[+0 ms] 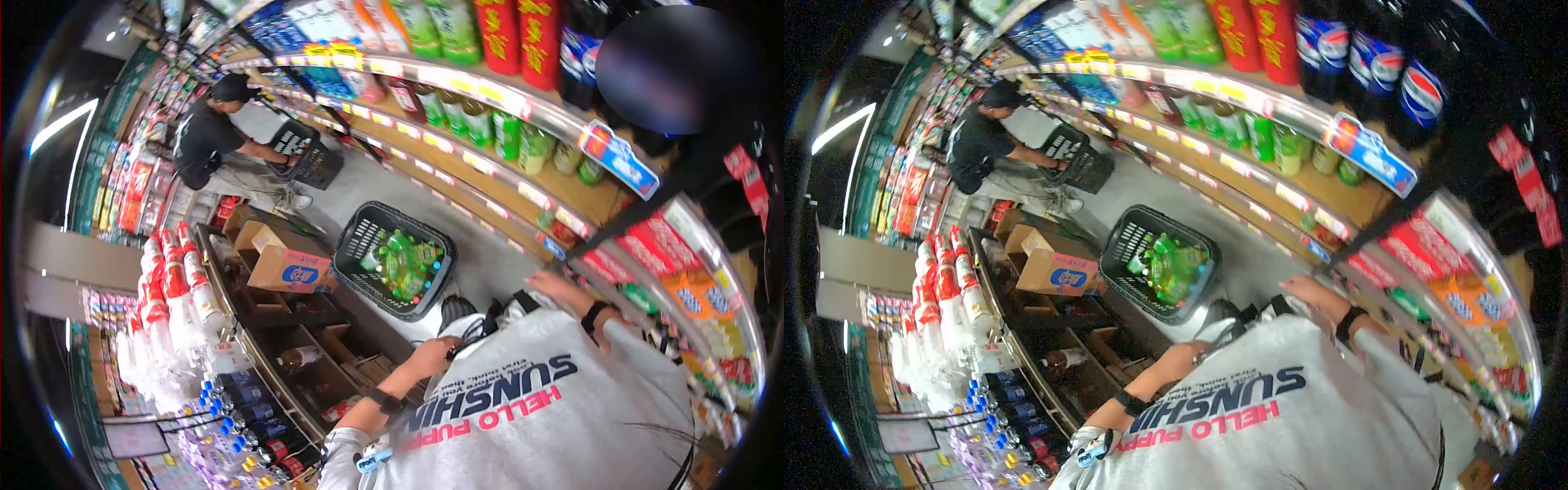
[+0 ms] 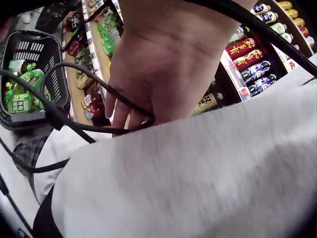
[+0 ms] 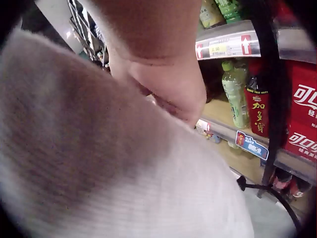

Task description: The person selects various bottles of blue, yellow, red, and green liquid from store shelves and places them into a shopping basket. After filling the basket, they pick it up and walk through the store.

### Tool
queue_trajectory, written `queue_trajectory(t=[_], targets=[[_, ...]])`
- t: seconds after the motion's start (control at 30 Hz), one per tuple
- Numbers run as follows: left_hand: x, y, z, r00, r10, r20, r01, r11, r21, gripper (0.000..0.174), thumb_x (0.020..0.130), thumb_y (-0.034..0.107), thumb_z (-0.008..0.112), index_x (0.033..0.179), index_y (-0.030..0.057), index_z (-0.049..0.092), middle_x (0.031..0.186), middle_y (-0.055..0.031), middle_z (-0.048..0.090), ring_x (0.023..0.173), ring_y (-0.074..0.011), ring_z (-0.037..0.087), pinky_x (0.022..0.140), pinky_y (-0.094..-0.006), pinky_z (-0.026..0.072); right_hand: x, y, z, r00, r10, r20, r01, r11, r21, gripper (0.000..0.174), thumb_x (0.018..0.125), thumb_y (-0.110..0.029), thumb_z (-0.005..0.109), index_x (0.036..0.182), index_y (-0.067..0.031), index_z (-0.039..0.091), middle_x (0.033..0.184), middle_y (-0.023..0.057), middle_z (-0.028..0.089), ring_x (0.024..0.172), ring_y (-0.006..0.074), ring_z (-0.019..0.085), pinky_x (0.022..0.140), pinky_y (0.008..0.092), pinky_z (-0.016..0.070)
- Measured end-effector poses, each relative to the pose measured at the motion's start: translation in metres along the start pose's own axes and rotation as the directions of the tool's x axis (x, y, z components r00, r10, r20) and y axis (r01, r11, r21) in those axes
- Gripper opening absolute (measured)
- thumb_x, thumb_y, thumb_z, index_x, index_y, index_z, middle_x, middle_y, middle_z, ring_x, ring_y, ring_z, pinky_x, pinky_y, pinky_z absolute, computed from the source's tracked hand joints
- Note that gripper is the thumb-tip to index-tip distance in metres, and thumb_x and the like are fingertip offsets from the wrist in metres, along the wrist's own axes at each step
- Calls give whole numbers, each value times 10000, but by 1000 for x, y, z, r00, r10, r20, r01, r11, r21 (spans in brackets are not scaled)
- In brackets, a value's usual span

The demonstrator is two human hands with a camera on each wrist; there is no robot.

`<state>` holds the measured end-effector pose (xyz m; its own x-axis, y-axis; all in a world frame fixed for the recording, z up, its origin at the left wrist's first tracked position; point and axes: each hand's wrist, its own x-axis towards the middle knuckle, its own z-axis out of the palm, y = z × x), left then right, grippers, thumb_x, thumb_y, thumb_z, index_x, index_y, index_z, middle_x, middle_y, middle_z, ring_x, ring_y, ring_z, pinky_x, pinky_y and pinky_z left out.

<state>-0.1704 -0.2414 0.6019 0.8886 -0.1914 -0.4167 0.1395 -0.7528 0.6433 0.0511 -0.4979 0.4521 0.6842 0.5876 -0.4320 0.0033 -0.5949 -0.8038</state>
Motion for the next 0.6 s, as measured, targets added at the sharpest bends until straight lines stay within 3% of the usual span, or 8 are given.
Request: queue_trajectory(t=[0.07,0.1,0.17,0.27,0.37,0.5,0.6], targets=[[-1,8,-6,997,-38,66,38,999,7,361,656,93,557,1014,68,524,887,-178,574,802,-340,553,688,-400,437,-16,-34,-22,972,-9,236,56,980,-191,424,745,-453,561,812,-36,601,735,133,599,728,223,569,624,340,434],[-1,-2,2,998,61,-15,-62,995,-78,364,659,97,566,1018,71,516,888,-178,574,804,-336,554,682,-405,439,-20,-40,-22,961,7,276,57,974,-221,419,739,-459,562,797,-45,598,723,130,596,709,226,568,605,341,429],[0,-14,19,999,-1,-33,3,999,50,321,678,99,549,996,63,519,881,-170,577,787,-338,557,673,-407,443,-30,-45,-20,932,44,361,66,955,-288,410,727,-472,564,765,-64,592,700,123,592,672,232,567,568,344,419],[8,-6,24,999,-48,-19,51,973,224,239,716,119,496,945,60,532,851,-133,593,720,-316,578,641,-403,457,-17,-23,-3,932,-216,291,313,883,-349,341,714,-427,577,701,-86,564,646,115,569,618,281,550,529,365,400],[10,-4,20,999,24,-31,-11,923,385,241,713,150,485,936,83,547,819,-103,602,662,-278,594,595,-385,468,-13,-31,-3,901,-263,344,401,806,-434,236,705,-340,568,675,-107,552,609,100,544,609,306,531,523,390,403],[-1,12,-2,997,30,-69,3,901,435,203,698,179,513,870,81,557,757,-108,599,638,-287,587,568,-392,464,-11,-23,-11,885,-313,345,461,693,-554,203,700,-298,560,701,-95,555,670,122,558,642,307,550,568,426,430],[-8,31,-24,988,45,-149,24,902,430,185,686,234,554,744,61,522,645,-113,568,606,-301,572,544,-399,451,-11,-8,-24,927,-318,199,372,708,-600,196,716,-287,538,727,-93,565,670,122,564,638,313,553,568,441,430]])
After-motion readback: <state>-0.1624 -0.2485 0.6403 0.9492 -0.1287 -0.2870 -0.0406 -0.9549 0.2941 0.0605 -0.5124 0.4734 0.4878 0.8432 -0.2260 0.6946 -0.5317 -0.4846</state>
